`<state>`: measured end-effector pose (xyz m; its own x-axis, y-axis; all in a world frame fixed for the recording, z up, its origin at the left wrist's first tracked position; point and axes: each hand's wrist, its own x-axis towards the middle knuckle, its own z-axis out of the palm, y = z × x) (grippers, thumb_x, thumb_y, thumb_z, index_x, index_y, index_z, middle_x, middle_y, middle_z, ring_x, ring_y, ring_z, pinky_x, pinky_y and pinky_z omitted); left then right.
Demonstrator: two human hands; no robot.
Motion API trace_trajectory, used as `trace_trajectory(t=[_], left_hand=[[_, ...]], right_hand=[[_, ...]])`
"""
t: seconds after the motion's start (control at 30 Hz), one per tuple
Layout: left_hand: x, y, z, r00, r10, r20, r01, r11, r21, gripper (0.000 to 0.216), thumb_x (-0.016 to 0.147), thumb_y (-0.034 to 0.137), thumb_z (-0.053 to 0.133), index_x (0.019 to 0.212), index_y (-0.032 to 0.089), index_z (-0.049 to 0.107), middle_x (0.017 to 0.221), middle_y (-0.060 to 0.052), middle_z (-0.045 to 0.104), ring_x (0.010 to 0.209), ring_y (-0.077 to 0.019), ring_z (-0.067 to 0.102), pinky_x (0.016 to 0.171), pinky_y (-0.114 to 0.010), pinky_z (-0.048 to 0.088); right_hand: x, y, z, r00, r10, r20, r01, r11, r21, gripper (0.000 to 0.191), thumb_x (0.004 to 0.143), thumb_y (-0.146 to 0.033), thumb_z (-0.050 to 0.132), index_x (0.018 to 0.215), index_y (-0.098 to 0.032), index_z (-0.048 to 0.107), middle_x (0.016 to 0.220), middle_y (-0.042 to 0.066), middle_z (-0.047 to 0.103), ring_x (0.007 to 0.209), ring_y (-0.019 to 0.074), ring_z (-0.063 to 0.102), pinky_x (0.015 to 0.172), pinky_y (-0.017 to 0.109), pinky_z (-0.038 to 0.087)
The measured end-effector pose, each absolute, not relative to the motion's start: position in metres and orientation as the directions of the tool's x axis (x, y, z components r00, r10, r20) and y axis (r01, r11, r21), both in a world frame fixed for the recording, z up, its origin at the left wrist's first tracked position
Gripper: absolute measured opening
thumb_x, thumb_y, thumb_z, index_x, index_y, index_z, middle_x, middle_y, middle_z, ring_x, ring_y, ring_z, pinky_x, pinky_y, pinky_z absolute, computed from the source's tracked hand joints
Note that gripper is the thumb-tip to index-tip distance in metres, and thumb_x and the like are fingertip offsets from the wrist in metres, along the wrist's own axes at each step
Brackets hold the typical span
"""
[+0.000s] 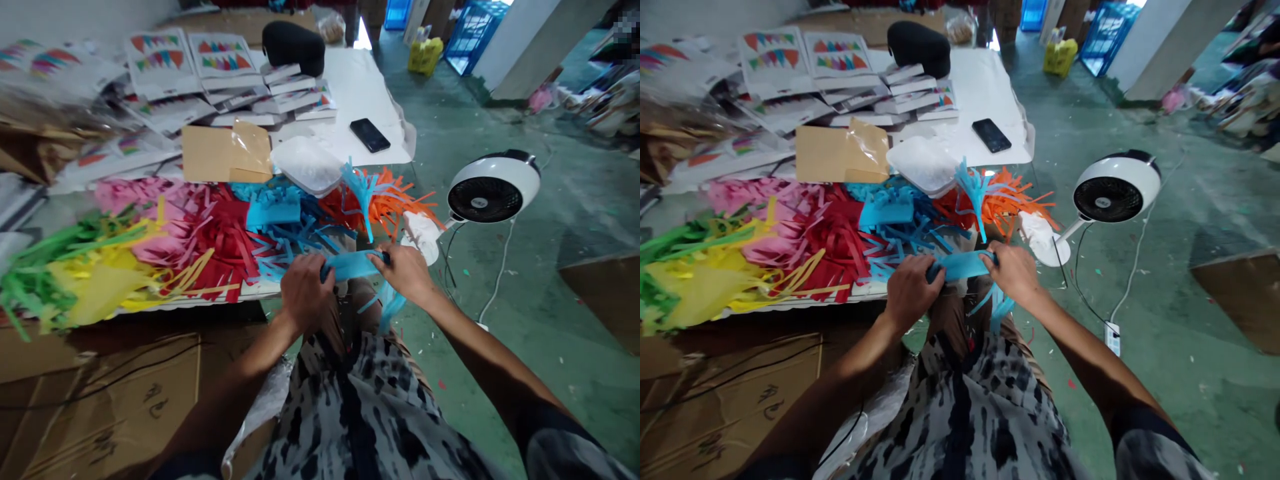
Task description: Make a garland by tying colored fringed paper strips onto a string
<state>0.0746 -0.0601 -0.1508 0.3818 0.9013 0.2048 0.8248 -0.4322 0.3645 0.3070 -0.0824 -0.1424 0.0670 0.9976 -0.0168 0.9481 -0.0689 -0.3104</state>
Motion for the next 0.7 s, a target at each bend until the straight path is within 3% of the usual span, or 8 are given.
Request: trace_trajectory(t=[0.3,0.37,0.43,0.5,0.57,0.7], left_hand=[[0.074,-0.054,-0.148,0.402,0.905,0.138,0.837,-0.424,0.347,0.012,0.094,0.029,0.062,0.085,0.022,0.062,0.091,-0.009,0.07,0.097,-0.0301,0.063,0.083,-0.041,0.05],[0.073,-0.054,-0.148,0.387,0.91,0.151,0.828,-0.415,0.378,0.008,0.093,0.028,0.064,0.094,0.02,0.064,0.096,-0.009,0.069,0.098,-0.0293,0.063,0.085,-0.041,0.051],[0.073,-0.056,-0.148,0.38,0.896,0.229,0.809,-0.442,0.388,0.024,0.093,0.026,0.065,0.114,0.018,0.065,0.108,-0.012,0.07,0.104,-0.0294,0.064,0.091,-0.042,0.053],[0.072,-0.058,-0.149,0.434,0.835,0.338,0.779,-0.537,0.325,0.043,0.094,0.021,0.063,0.137,0.019,0.059,0.128,-0.014,0.067,0.121,-0.0312,0.061,0.102,-0.045,0.05],[0.073,-0.059,-0.152,0.6,0.698,0.391,0.682,-0.702,0.205,0.053,0.097,0.015,0.057,0.149,0.025,0.053,0.143,-0.013,0.063,0.137,-0.0315,0.053,0.115,-0.05,0.043],[0.073,-0.06,-0.161,0.853,0.424,0.304,0.419,-0.904,0.085,0.052,0.102,0.016,0.05,0.153,0.027,0.051,0.148,-0.008,0.064,0.142,-0.0271,0.054,0.121,-0.049,0.04]], right_hand=[[0.309,-0.079,-0.147,0.05,0.999,-0.002,0.937,-0.047,-0.345,0.029,0.1,-0.047,0.058,0.105,-0.023,0.071,0.087,0.008,0.078,0.078,0.0258,0.072,0.065,0.032,0.042],[0.309,-0.08,-0.147,0.053,0.999,-0.013,0.935,-0.054,-0.35,0.028,0.1,-0.046,0.058,0.106,-0.022,0.071,0.088,0.008,0.078,0.08,0.0263,0.072,0.066,0.032,0.042],[0.308,-0.079,-0.145,0.067,0.997,-0.035,0.94,-0.075,-0.334,0.028,0.1,-0.045,0.059,0.107,-0.022,0.072,0.09,0.009,0.078,0.083,0.0276,0.073,0.066,0.032,0.041],[0.307,-0.078,-0.143,0.086,0.995,-0.059,0.945,-0.1,-0.31,0.029,0.1,-0.046,0.059,0.109,-0.022,0.072,0.091,0.009,0.079,0.085,0.0284,0.073,0.066,0.032,0.041],[0.306,-0.077,-0.141,0.099,0.992,-0.081,0.95,-0.118,-0.288,0.03,0.099,-0.047,0.059,0.111,-0.022,0.072,0.092,0.009,0.079,0.086,0.0285,0.074,0.066,0.032,0.04],[0.303,-0.073,-0.137,0.103,0.99,-0.1,0.966,-0.123,-0.229,0.032,0.101,-0.048,0.055,0.113,-0.023,0.071,0.09,0.01,0.079,0.084,0.0287,0.073,0.066,0.032,0.039]])
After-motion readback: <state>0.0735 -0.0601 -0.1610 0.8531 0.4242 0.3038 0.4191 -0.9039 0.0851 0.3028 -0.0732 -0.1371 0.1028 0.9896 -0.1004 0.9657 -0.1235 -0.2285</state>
